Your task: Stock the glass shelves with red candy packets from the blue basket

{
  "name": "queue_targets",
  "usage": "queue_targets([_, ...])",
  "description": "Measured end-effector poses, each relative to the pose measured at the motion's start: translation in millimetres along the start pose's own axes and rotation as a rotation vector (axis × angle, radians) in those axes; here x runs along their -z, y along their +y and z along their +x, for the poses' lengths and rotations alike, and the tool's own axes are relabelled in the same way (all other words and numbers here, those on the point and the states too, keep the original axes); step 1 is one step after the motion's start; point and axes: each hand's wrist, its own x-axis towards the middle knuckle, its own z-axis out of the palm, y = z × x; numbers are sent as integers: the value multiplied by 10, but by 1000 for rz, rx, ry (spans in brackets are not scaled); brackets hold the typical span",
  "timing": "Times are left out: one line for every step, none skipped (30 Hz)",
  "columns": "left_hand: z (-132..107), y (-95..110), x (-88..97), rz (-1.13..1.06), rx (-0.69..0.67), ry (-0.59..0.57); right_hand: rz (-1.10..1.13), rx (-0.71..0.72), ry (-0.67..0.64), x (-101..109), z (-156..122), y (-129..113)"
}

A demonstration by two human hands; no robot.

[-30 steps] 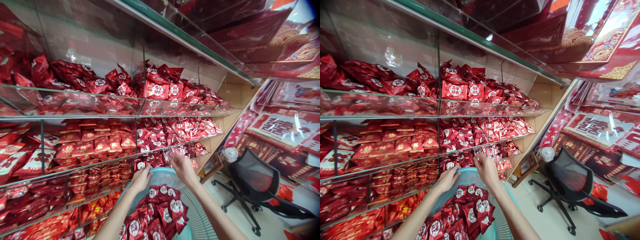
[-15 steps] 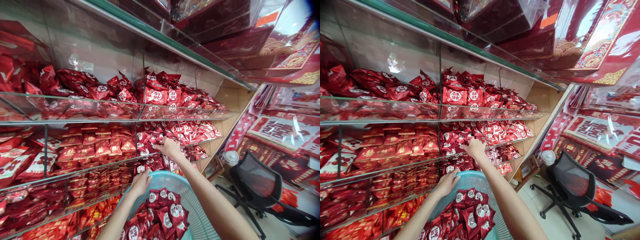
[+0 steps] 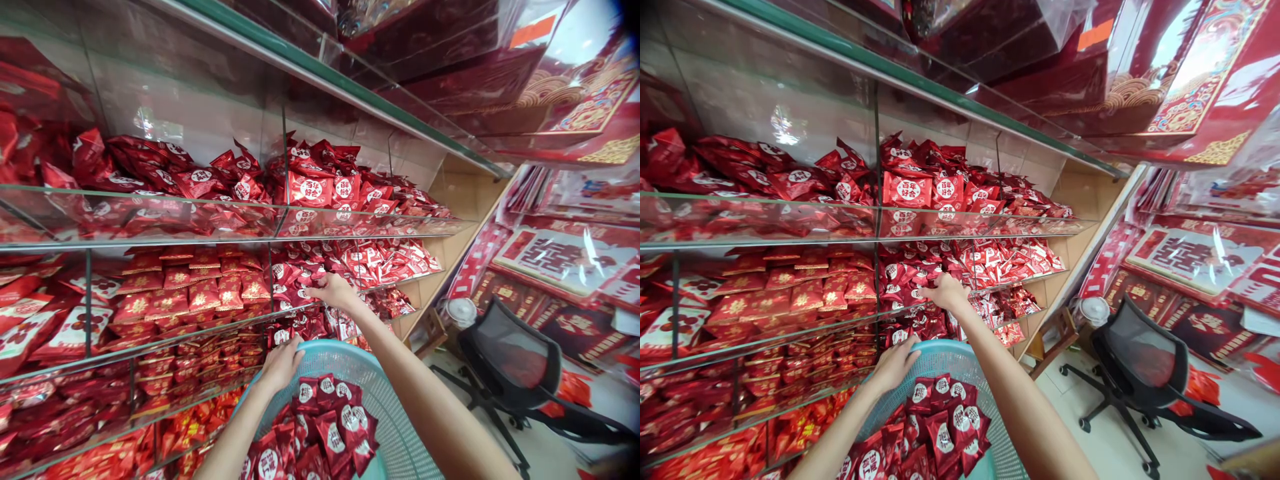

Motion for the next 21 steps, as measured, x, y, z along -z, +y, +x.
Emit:
queue_targets([-1, 3, 3, -7, 4, -2, 43, 25, -8, -7, 7, 19])
queue_targets([-1, 5, 4, -12, 7, -2, 97, 52, -17, -14, 14, 39])
queue_targets([0, 4, 2, -17, 6, -2, 158, 75, -25, -19, 19, 60])
queue_targets([1, 0, -2, -21, 3, 2, 224, 94, -28, -23, 24, 78])
queue_targets([4, -6, -8, -24, -6, 6, 293, 106, -26, -26, 26, 92])
queue_targets([7, -13, -14, -26, -16, 11, 363, 113, -22, -26, 28, 100])
queue_targets([9, -20, -20, -26, -26, 15, 433, 118, -21, -25, 27, 102])
queue_targets([11, -26, -24, -25, -35, 17, 505, 124, -24, -21, 25, 97])
queue_targets([13, -30, -25, -24, -39, 17, 577, 133, -29, -15, 19, 88])
queue_targets([14, -31, -25, -22, -39, 14, 648, 144, -34, -3, 9, 76])
queue_targets([15, -30, -23, -21, -35, 9, 716, 157, -33, 13, -8, 64])
queue_targets([15, -27, -20, -20, -28, 5, 777, 172, -23, 36, -36, 53])
queue_targets([15, -24, -17, -20, -20, 1, 829, 189, -1, 65, -77, 47])
queue_targets([16, -21, -15, -19, -15, -3, 871, 208, 32, 99, -133, 48])
queue_targets([16, -18, -15, -18, -11, -5, 902, 225, 68, 134, -206, 59])
queue_targets([17, -17, -17, -16, -11, -6, 924, 236, 104, 167, -294, 83])
queue_targets([17, -18, -21, -15, -13, -3, 940, 239, 131, 190, -394, 121])
queue_targets([18, -19, -25, -17, -20, 2, 953, 232, 139, 198, -503, 174])
queue_targets([18, -20, -29, -20, -25, 9, 963, 213, 125, 183, -616, 242])
queue_targets([18, -20, -32, -23, -29, 17, 974, 186, 96, 140, -727, 325])
queue_targets([17, -19, -34, -26, -29, 22, 981, 150, 51, 66, -832, 421])
